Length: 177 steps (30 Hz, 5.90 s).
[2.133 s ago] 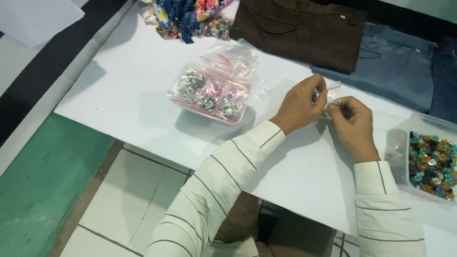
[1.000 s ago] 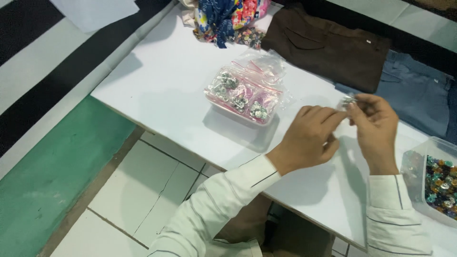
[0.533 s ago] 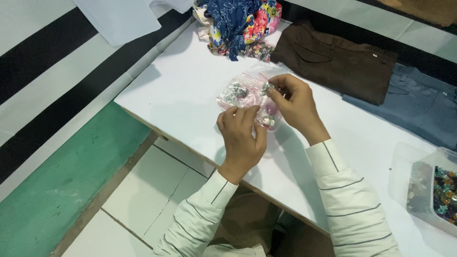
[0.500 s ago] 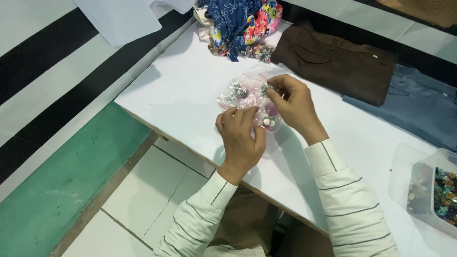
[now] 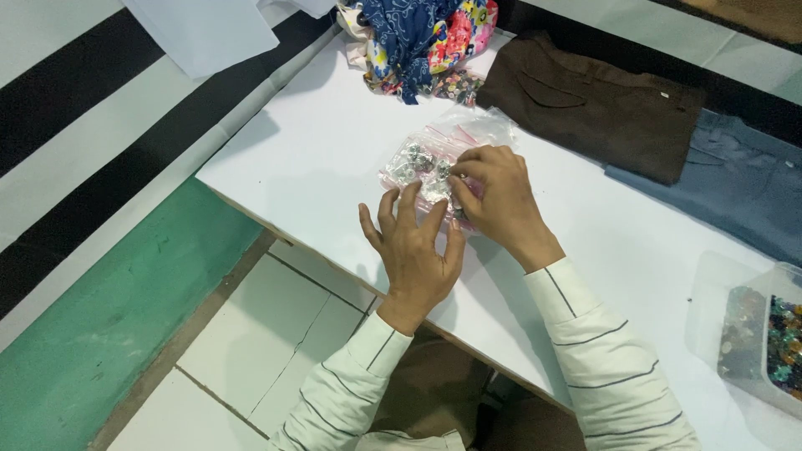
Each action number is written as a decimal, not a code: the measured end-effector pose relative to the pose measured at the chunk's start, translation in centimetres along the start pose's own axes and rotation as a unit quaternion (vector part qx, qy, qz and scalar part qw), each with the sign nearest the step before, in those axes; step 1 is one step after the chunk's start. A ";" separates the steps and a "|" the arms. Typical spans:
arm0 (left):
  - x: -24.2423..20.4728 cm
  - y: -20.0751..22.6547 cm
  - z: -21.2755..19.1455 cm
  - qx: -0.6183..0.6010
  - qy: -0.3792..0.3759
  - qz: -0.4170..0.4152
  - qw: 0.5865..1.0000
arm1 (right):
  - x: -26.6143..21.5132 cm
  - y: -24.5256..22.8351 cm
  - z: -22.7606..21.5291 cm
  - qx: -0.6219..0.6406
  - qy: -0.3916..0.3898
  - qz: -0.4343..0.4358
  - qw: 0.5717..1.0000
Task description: The person sorts buttons by picking them from a container and placing them into small plastic bags.
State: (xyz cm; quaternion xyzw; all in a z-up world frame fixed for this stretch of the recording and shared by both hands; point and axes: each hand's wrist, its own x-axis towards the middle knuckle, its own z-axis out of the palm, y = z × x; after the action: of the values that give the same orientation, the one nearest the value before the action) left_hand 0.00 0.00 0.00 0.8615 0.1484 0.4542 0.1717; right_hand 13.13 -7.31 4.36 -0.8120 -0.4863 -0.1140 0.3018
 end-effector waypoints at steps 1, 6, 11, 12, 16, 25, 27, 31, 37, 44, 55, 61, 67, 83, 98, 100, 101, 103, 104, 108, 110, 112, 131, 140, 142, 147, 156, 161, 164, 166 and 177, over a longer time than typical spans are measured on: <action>-0.2 -0.2 0.2 -0.001 0.000 0.001 1.000 | -0.1 0.4 0.3 -0.001 0.002 0.000 1.000; -0.5 -0.4 0.5 0.001 -0.027 -0.019 0.999 | -0.5 1.3 0.3 0.009 -0.042 0.002 0.999; -0.5 0.8 0.3 -0.033 0.026 0.021 0.999 | -2.1 1.7 -2.1 0.033 0.019 0.009 0.999; -0.6 1.0 0.4 -0.048 0.042 0.036 0.997 | -2.5 2.0 -2.7 0.028 0.032 0.012 0.999; -1.8 3.3 1.1 -0.099 0.063 0.083 0.990 | -5.1 4.2 -4.8 0.006 0.034 0.026 0.999; -3.4 8.4 8.2 -0.170 -0.220 0.191 0.941 | -13.4 9.5 -7.9 -0.098 -0.027 0.265 0.959; -3.5 8.9 10.1 -0.052 -0.402 0.137 0.904 | -15.8 11.9 -7.0 -0.093 -0.095 0.320 0.938; -5.3 9.8 11.4 -0.035 -0.319 0.219 0.921 | -17.5 10.2 -9.2 -0.005 -0.088 0.325 0.942; -4.2 11.7 11.9 -0.010 -0.327 0.249 0.912 | -17.9 10.0 -10.8 -0.036 -0.120 0.286 0.950; -2.6 18.2 12.7 -0.188 -0.270 0.309 0.892 | -20.1 8.3 -19.4 0.010 -0.055 0.296 0.954; -2.5 25.7 17.8 -0.378 -0.225 0.343 0.830 | -25.0 14.6 -28.0 -0.105 -0.059 0.448 0.886; -2.5 24.7 18.4 -0.422 -0.290 0.300 0.805 | -24.1 14.8 -25.7 -0.062 -0.119 0.466 0.874; -2.7 24.2 18.2 -0.429 -0.326 0.238 0.808 | -24.9 16.6 -23.7 -0.049 -0.117 0.473 0.872; -3.0 24.1 18.0 -0.419 -0.357 0.208 0.809 | -24.3 16.8 -23.4 -0.064 -0.135 0.468 0.871; -3.1 24.1 18.0 -0.408 -0.367 0.190 0.814 | -24.8 16.8 -22.3 -0.050 -0.114 0.431 0.894; -3.1 24.1 18.2 -0.411 -0.366 0.189 0.813 | -24.8 16.6 -22.6 -0.053 -0.105 0.436 0.892; -3.1 24.1 18.1 -0.411 -0.368 0.189 0.812 | -24.8 16.4 -22.7 -0.053 -0.113 0.430 0.894; -3.1 24.0 18.0 -0.410 -0.372 0.189 0.811 | -24.7 16.2 -22.7 -0.052 -0.121 0.425 0.895; -3.1 24.0 18.0 -0.414 -0.374 0.183 0.810 | -24.7 16.1 -22.6 -0.056 -0.123 0.430 0.893; -3.0 24.1 18.1 -0.416 -0.371 0.179 0.811 | -24.8 16.4 -23.2 -0.076 -0.120 0.439 0.887; -3.2 24.0 18.1 -0.414 -0.372 0.177 0.812 | -25.1 16.9 -22.9 -0.082 -0.125 0.441 0.885; -3.1 24.0 18.3 -0.414 -0.372 0.176 0.812 | -25.3 17.2 -22.9 -0.090 -0.129 0.443 0.883; -3.1 24.0 18.2 -0.394 -0.384 0.173 0.817 | -24.6 16.7 -23.3 -0.058 -0.130 0.460 0.877; -2.9 24.0 18.3 -0.407 -0.378 0.161 0.816 | -24.6 16.9 -23.7 -0.054 -0.126 0.477 0.868; -3.2 23.9 18.4 -0.407 -0.379 0.166 0.815 | -24.4 16.1 -23.4 -0.021 -0.133 0.487 0.863; -3.3 23.7 18.6 -0.409 -0.373 0.167 0.816 | -25.3 17.3 -22.4 -0.027 -0.138 0.465 0.874; -3.1 23.9 18.5 -0.405 -0.375 0.162 0.818 | -26.4 19.1 -20.8 -0.044 -0.091 0.428 0.898; -3.3 23.8 18.5 -0.410 -0.367 0.158 0.820 | -25.7 18.4 -22.7 -0.042 -0.066 0.428 0.900; -3.2 23.9 18.4 -0.406 -0.372 0.158 0.820 | -24.5 16.9 -22.7 -0.025 -0.088 0.429 0.899; -3.1 23.9 18.4 -0.405 -0.373 0.155 0.820 | -24.2 16.5 -22.9 -0.019 -0.103 0.428 0.898; -3.3 23.9 18.4 -0.410 -0.368 0.145 0.822 | -24.9 17.7 -22.4 -0.110 -0.096 0.398 0.905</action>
State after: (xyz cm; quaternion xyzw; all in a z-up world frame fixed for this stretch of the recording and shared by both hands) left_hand 15.93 -25.76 -1.91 0.8266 -0.2525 0.1419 0.4826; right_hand 18.34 -44.84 3.48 -0.9733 -0.1332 0.0414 0.1822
